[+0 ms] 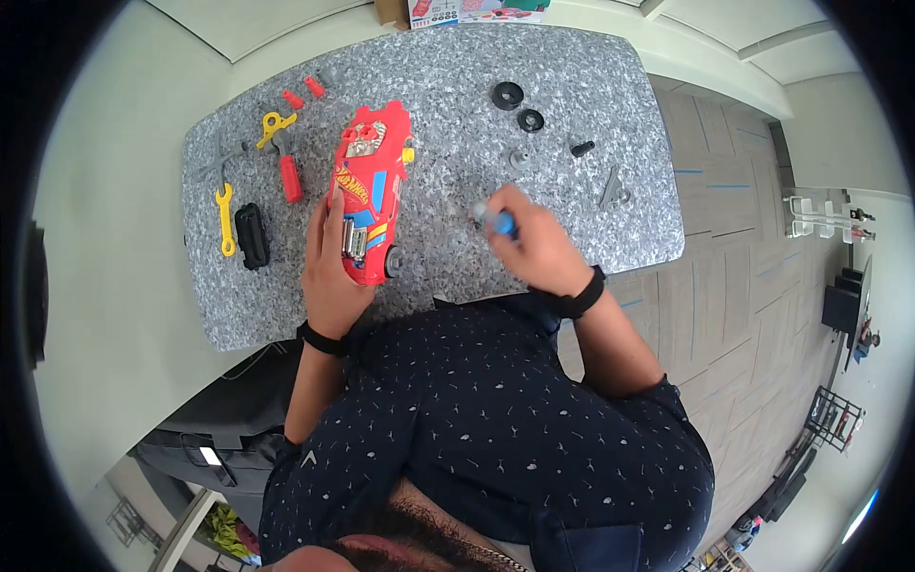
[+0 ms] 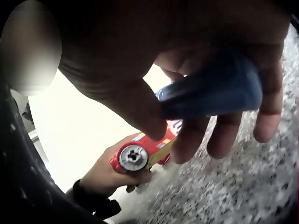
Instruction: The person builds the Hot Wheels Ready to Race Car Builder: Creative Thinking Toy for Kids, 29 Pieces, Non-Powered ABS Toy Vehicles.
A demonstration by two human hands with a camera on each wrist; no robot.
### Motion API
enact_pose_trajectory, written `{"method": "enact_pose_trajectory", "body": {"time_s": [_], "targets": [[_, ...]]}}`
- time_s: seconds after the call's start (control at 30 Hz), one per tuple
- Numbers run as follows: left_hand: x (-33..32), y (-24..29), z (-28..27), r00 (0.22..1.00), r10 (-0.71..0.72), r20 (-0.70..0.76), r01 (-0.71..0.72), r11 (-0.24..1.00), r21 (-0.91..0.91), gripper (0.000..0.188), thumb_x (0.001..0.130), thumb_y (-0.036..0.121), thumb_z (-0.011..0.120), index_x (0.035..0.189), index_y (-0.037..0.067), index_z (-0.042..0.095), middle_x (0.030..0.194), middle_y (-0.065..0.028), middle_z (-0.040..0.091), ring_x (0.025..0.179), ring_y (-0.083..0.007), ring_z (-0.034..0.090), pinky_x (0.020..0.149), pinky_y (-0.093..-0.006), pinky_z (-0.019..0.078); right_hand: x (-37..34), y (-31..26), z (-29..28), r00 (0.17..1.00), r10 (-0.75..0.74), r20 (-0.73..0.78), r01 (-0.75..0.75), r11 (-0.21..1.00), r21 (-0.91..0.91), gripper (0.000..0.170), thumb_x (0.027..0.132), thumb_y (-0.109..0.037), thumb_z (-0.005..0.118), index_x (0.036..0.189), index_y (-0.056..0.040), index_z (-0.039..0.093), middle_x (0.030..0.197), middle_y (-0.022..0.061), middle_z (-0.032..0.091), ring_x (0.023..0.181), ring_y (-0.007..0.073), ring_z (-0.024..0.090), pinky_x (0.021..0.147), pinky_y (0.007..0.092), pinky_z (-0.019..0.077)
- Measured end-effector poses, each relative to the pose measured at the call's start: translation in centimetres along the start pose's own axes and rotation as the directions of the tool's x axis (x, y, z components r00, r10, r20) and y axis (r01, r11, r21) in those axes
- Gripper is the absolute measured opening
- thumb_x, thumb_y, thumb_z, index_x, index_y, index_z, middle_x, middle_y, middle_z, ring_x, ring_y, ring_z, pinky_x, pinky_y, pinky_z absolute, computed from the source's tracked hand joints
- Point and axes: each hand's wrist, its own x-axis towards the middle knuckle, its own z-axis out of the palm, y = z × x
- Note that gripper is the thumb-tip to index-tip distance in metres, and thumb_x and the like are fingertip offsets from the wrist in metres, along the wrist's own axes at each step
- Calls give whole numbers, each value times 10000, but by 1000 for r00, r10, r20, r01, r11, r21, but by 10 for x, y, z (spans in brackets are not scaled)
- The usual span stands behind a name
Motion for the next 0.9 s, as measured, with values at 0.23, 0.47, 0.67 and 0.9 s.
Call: {"method": "enact_pose_trajectory", "body": {"time_s": [0.23, 0.47, 0.67, 0.9], "targets": [[4, -11, -4, 995, 52, 84, -18, 931, -365, 1045, 818, 116, 915, 1737, 89, 419, 1635, -255, 529, 1492, -440, 571, 1200, -480, 507, 51, -11, -67, 947, -98, -306, -69, 868, -491, 389, 897, -163, 913, 1217, -58, 718, 1082, 157, 759, 933, 362, 734, 823, 445, 581], [-4, -37, 8, 977, 97, 187, 76, 666, -742, 1013, 854, 48, 913, 1730, 5, 408, 1729, -179, 495, 1551, -260, 537, 1287, -420, 417, 152, 20, -95, 984, -162, -76, 58, 689, -722, 593, 839, -154, 926, 1399, -98, 738, 1355, 185, 730, 1225, 417, 716, 1049, 510, 590], [-8, -50, 1, 971, 13, 239, 194, 546, -815, 1020, 836, 55, 921, 1727, 20, 426, 1615, -135, 618, 1406, -205, 646, 1194, -381, 505, 181, 37, -86, 986, -160, 47, 142, 657, -741, 528, 808, -147, 919, 1311, -53, 786, 1234, 214, 763, 1199, 427, 722, 1057, 508, 586], [-8, -67, 0, 934, -19, 356, 326, 447, -833, 1012, 825, 105, 940, 1711, 24, 459, 1459, -89, 706, 1111, -118, 722, 975, -305, 593, 129, -37, -65, 968, -250, 17, 245, 932, -267, 550, 788, -67, 895, 1319, -28, 756, 1216, 141, 765, 1104, 305, 754, 989, 410, 582]]}}
